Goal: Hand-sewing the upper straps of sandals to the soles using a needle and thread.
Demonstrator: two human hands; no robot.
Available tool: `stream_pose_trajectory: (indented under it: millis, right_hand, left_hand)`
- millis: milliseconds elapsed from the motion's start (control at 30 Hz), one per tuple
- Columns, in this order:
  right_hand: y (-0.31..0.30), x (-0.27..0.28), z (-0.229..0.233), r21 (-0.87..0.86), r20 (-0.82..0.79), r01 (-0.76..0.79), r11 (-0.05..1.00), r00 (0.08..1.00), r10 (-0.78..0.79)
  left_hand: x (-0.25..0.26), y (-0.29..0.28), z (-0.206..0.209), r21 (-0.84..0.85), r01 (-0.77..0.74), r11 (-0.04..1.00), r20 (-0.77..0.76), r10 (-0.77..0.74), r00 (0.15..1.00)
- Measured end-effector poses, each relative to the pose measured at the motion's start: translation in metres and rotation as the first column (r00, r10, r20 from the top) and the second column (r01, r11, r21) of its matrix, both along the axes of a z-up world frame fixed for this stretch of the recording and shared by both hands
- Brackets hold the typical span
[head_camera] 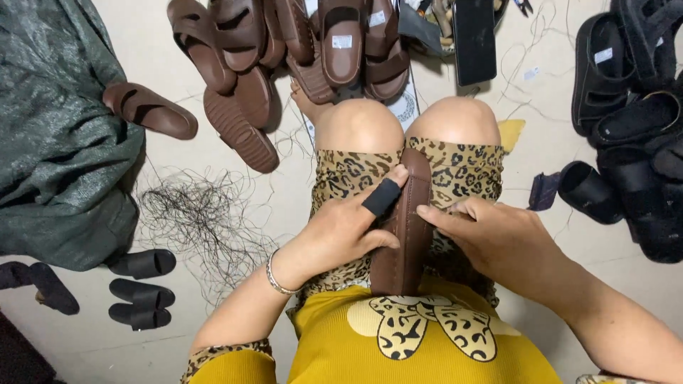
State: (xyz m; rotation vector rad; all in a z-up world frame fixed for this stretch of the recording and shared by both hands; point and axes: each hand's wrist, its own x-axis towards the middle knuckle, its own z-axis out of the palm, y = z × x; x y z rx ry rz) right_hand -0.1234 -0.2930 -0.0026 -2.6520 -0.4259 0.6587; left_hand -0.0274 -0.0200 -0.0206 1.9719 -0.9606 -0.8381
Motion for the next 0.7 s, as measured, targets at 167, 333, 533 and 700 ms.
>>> stream_pose_trajectory:
  millis: [167, 333, 533, 700]
  right_hand:
    - [0.007, 0.0, 0.019, -0.311, 0.224, -0.113, 0.944, 0.956, 0.188]
    - [0.03, 0.034, 0.023, -0.238, 0.316, -0.094, 0.967, 0.934, 0.169]
    - [0.025, 0.037, 0.005, 0.167, 0.144, 0.093, 0.981, 0.982, -0.118]
    - [0.011, 0.023, 0.004, 0.308, 0.139, 0.135, 0.942, 0.973, -0.185]
  left_hand:
    - [-0.009, -0.006, -0.003, 0.085, -0.025, 0.996, 0.173, 0.01, 0.985]
    - [-0.014, -0.008, -0.016, 0.055, -0.094, 0.994, 0.337, 0.07, 0.939]
    - [-0.019, -0.011, -0.005, -0.14, -0.238, 0.961, 0.565, 0.275, 0.778]
    - [-0.005, 0.005, 0.009, -0.398, -0.375, 0.837, -0.314, 0.26, 0.913]
